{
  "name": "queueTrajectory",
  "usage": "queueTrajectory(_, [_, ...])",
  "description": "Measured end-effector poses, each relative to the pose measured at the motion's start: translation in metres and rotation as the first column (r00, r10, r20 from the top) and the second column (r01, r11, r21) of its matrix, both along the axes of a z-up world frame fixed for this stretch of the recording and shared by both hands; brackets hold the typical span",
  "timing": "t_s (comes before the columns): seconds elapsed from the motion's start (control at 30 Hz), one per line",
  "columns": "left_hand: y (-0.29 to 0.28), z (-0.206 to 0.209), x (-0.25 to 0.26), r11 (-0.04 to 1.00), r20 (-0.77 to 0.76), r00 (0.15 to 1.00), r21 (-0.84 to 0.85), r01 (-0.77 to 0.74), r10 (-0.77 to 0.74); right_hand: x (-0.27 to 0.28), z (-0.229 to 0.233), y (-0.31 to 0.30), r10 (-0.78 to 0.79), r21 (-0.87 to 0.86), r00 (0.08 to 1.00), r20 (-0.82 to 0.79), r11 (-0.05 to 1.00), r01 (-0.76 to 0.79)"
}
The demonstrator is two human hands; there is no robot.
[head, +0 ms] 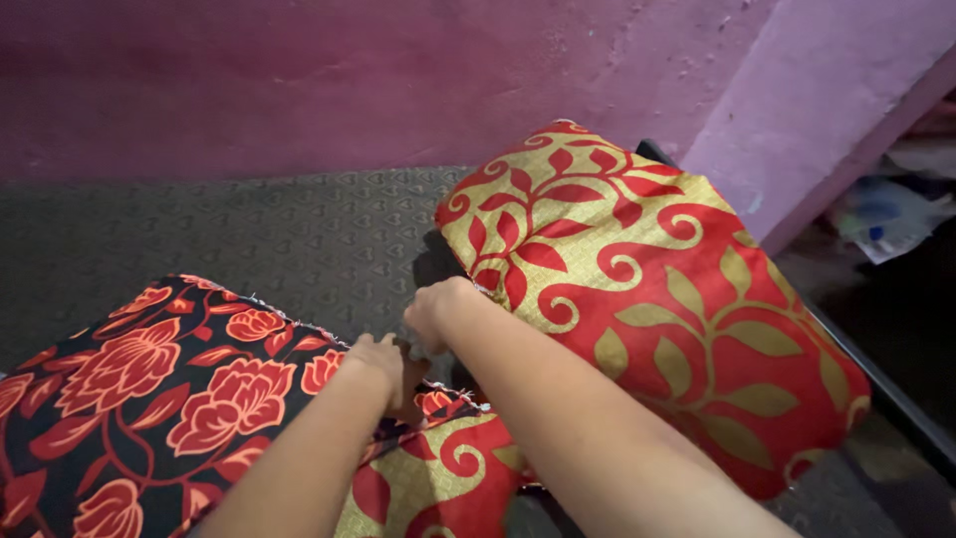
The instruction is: The person removes a pillow from a red and gold patterned pillowcase and places the empty case on the floor. They then pick up a black and red floral pillowcase, turn it inside out, and place it on the floor. The person repeats the process with another pillowcase.
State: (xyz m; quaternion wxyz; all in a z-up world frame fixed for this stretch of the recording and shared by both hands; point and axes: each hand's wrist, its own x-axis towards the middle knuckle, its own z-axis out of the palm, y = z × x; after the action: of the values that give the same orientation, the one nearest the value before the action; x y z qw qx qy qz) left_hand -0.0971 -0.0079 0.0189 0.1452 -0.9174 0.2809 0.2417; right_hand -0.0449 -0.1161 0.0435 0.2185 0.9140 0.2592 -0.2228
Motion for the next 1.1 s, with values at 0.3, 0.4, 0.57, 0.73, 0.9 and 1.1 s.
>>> queueTrajectory(0.3, [-0.022, 0.02, -0.015, 0.999, -0.072, 0.997, -0.027, -0.031, 0.028, 0.003, -0.033, -0.003, 0.021, -0.098, 0.996, -0.081, 0.995, -0.029])
queueTrajectory(0.4, [-0.033, 0.014, -0.011, 0.998, -0.067, 0.998, -0.05, -0.025, 0.022, 0.007, -0.027, -0.006, -0.012, -0.12, 0.998, -0.061, 0.993, 0.005])
queueTrajectory(0.57, [-0.045, 0.011, 0.008, 0.996, -0.051, 0.999, -0.084, -0.009, 0.004, 0.01, -0.012, -0.011, -0.081, -0.14, 0.996, -0.048, 0.987, 0.073])
queueTrajectory(0.73, [-0.041, 0.037, 0.031, 0.996, -0.012, 1.0, -0.087, 0.0, -0.001, 0.01, -0.002, -0.027, 0.017, -0.031, 0.998, 0.053, 0.999, -0.015])
queueTrajectory(0.9, [-0.009, 0.078, 0.038, 0.994, 0.027, 0.999, -0.101, -0.038, 0.041, 0.01, 0.033, -0.033, 0.008, 0.069, 0.993, 0.116, 0.997, -0.016])
queueTrajectory(1.1, [0.077, 0.118, -0.002, 0.936, 0.103, 0.964, -0.286, -0.207, 0.245, -0.042, 0.081, -0.014, -0.09, 0.224, 0.979, -0.184, 0.966, 0.131])
